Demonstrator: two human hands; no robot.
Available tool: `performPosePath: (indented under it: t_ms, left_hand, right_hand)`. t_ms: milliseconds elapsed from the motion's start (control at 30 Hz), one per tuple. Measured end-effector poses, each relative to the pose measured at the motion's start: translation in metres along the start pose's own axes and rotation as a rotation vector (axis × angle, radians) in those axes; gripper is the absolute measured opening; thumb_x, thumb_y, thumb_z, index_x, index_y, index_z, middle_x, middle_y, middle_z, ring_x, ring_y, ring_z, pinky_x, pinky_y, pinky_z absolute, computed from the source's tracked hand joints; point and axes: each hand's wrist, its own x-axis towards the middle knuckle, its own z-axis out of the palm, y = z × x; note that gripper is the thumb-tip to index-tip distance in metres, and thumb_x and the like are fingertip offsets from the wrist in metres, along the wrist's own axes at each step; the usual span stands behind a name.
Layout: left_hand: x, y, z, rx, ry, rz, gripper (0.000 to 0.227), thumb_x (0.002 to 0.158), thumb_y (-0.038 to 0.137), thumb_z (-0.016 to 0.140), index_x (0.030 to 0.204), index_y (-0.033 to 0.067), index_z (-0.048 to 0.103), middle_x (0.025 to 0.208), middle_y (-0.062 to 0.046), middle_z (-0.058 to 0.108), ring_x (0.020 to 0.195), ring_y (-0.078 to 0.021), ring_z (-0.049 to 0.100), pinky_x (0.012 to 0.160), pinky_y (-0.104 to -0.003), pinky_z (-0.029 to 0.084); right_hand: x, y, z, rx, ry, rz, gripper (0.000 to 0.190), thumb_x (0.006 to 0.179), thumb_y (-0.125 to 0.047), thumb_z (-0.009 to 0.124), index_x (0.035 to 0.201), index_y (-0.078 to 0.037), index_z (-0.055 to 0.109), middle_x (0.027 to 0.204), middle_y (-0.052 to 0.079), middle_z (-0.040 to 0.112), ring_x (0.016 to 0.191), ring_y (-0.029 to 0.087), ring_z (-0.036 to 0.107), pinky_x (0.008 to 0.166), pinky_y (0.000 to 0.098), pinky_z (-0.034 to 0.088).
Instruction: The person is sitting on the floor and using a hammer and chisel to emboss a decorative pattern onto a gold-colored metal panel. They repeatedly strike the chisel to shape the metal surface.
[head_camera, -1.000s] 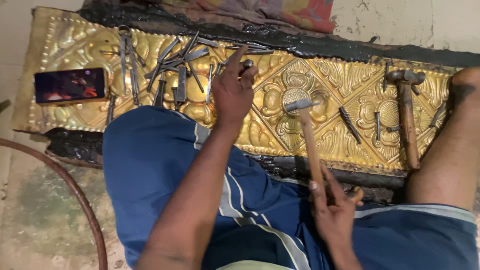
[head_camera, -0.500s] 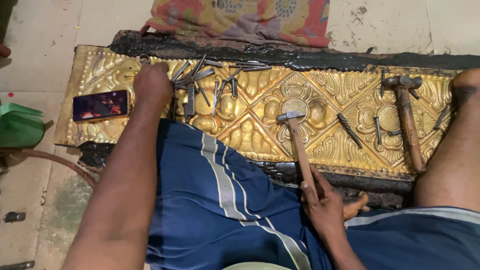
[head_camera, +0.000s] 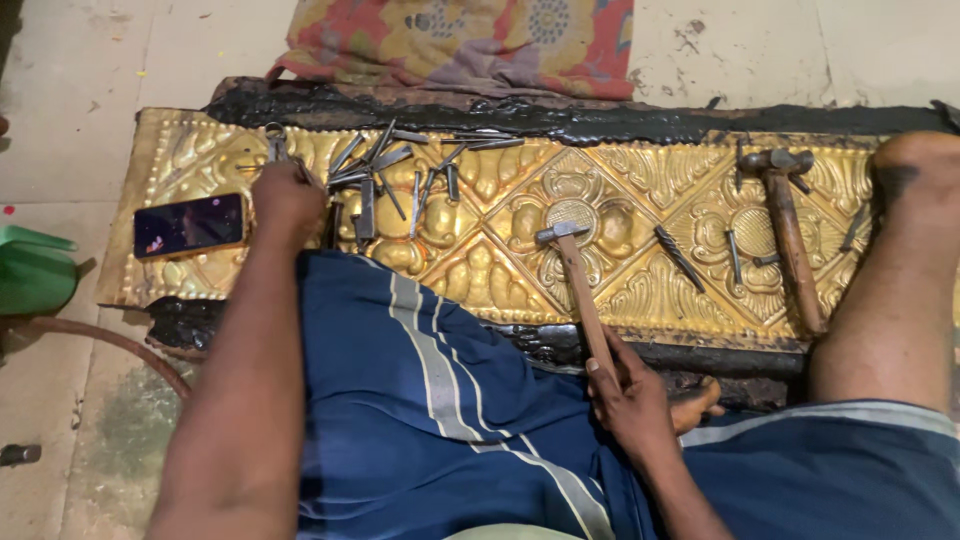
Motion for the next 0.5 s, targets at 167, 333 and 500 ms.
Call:
performPosePath:
  t_ms: [167, 333, 500]
  left_hand:
    - [-0.022, 0.043, -0.026, -1.098, -0.396, -0.216, 0.012, 0.094, 0.005, 0.073, 0.105, 0.0016, 0.069, 0.099, -0.008, 0.073, 0.09, -0.0229, 0.074, 0.08, -0.036, 0.065]
    - [-0.044, 0.105, -0.012, -1.178, -0.583, -0.128, 0.014, 0.093, 0.003, 0.072, 0.105, 0.0046, 0.068, 0.095, -0.006, 0.071, 0.082, -0.0198, 0.071, 0.073, -0.035, 0.066]
    - [-0.045, 0.145, 0.04, -1.19, -0.605, 0.032, 0.009, 0.094, 0.002, 0.071, 0.103, 0.0036, 0.068, 0.087, -0.006, 0.072, 0.07, -0.0178, 0.069, 0.061, -0.031, 0.058]
  right_hand:
    - [-0.001, 0.0, -0.004, 0.077, -0.076, 0.053, 0.061, 0.092, -0.014, 0.064, 0.151, -0.014, 0.049, 0.067, 0.005, 0.064, 0.046, 0.012, 0.054, 0.041, 0.0279, 0.045]
    - [0.008, 0.002, -0.005, 0.264, -0.177, 0.131, 0.053, 0.096, -0.018, 0.063, 0.144, -0.001, 0.055, 0.075, 0.013, 0.072, 0.053, 0.016, 0.063, 0.048, 0.0291, 0.053]
    - [0.01, 0.005, -0.014, 0.391, -0.202, 0.162, 0.047, 0.098, -0.021, 0.061, 0.137, 0.004, 0.058, 0.077, 0.013, 0.072, 0.058, 0.017, 0.066, 0.05, 0.0295, 0.055]
